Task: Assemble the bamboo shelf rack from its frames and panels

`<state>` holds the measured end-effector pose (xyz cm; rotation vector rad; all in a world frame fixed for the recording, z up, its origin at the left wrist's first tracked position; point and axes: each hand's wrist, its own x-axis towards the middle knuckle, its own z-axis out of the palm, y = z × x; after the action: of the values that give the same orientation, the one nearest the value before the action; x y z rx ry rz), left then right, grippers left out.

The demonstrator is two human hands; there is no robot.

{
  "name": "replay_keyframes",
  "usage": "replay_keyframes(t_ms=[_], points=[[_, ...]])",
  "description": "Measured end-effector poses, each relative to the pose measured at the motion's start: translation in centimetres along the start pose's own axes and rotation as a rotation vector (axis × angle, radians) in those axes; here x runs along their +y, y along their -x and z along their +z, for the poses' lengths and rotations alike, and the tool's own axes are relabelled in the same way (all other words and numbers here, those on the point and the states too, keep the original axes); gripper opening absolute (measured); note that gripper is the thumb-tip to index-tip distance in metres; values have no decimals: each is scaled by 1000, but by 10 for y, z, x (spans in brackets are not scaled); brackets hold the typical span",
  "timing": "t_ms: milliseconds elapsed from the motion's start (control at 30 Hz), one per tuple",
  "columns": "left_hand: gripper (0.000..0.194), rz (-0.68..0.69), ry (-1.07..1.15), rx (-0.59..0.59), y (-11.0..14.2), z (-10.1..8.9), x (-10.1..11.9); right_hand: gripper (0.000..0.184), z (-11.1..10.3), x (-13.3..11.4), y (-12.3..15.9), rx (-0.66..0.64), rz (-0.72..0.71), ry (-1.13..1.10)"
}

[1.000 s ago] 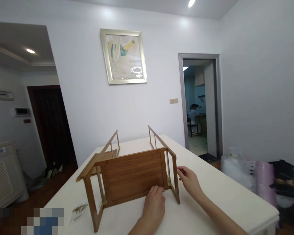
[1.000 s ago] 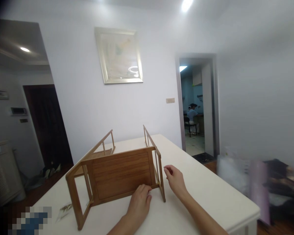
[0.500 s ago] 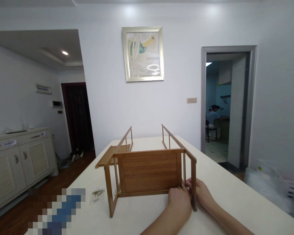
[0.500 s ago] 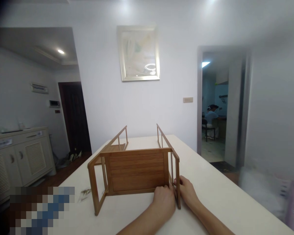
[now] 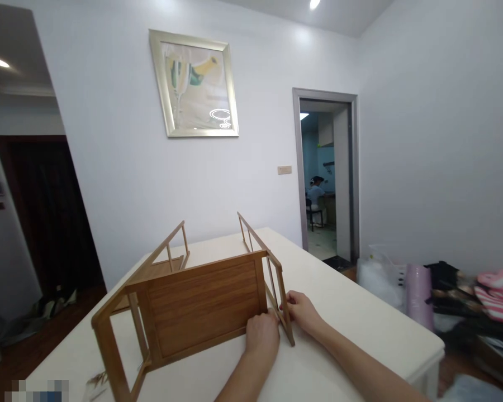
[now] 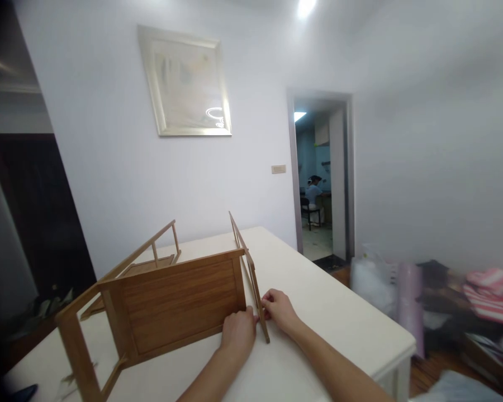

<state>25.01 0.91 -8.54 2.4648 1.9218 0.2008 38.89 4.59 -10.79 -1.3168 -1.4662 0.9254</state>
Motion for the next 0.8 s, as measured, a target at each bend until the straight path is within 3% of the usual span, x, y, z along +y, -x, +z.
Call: replay_keyframes(t_ms=[433, 800], points=[[35, 82, -52, 25, 14, -15, -7, 17, -16, -5, 6, 28, -182, 381], [41, 112, -89, -17, 14, -20, -10, 21, -19, -3, 10, -58, -239, 552]])
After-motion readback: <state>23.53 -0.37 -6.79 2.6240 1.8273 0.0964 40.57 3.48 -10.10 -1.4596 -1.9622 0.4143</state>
